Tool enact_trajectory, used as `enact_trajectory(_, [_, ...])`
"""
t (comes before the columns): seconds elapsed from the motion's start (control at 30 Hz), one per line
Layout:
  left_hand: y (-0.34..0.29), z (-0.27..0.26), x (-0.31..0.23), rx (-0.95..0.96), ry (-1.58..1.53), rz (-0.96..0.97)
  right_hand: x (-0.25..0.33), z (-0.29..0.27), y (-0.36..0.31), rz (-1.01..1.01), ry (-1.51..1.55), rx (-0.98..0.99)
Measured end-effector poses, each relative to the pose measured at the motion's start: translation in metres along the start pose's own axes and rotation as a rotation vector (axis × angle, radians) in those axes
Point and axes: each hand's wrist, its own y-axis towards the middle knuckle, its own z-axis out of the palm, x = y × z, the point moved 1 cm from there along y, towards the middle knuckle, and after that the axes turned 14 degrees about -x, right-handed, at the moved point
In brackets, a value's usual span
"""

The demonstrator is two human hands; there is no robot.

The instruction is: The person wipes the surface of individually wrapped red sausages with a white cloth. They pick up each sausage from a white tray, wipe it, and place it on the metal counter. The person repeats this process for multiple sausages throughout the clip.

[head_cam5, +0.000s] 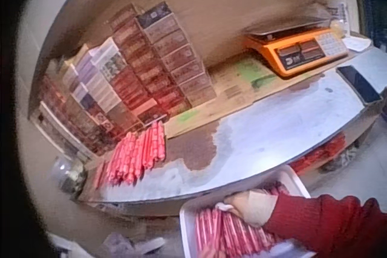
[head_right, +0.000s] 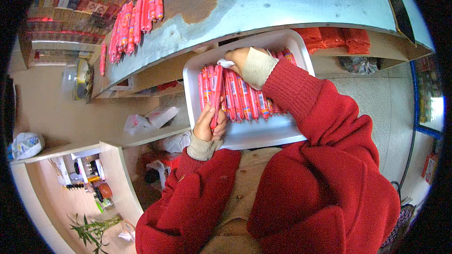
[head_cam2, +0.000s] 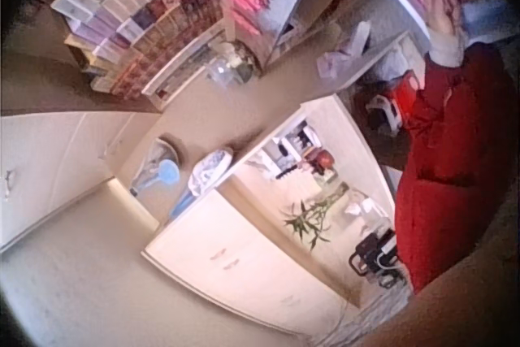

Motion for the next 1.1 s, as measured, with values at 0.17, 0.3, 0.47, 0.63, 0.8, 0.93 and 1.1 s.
enact_trajectory(0.17, [0.004,-0.003,-0.011,-0.033,0.078,0.077,-0.001,0.004,0.005,0.075,-0.048,-0.031])
enact_trajectory(0.3, [0.013,0.003,-0.014,-0.024,0.094,0.074,-0.01,-0.003,0.0,0.107,-0.081,-0.107])
enact_trajectory(0.47, [0.021,0.017,-0.012,0.03,0.018,0.056,-0.02,-0.021,-0.011,0.084,0.004,-0.217])
enact_trajectory(0.63, [0.027,0.034,-0.019,0.035,-0.094,-0.052,-0.021,-0.026,-0.019,0.176,0.205,-0.228])
enact_trajectory(0.8, [0.023,0.047,-0.025,0.129,-0.109,-0.104,-0.018,-0.024,-0.015,0.122,0.332,-0.377])
enact_trajectory(0.93, [0.016,0.052,-0.021,0.148,-0.115,-0.108,-0.003,-0.02,-0.016,0.037,0.322,-0.388])
enact_trajectory(1.1, [0.009,0.059,-0.026,0.09,-0.139,0.008,0.034,-0.011,-0.038,-0.238,0.461,-0.227])
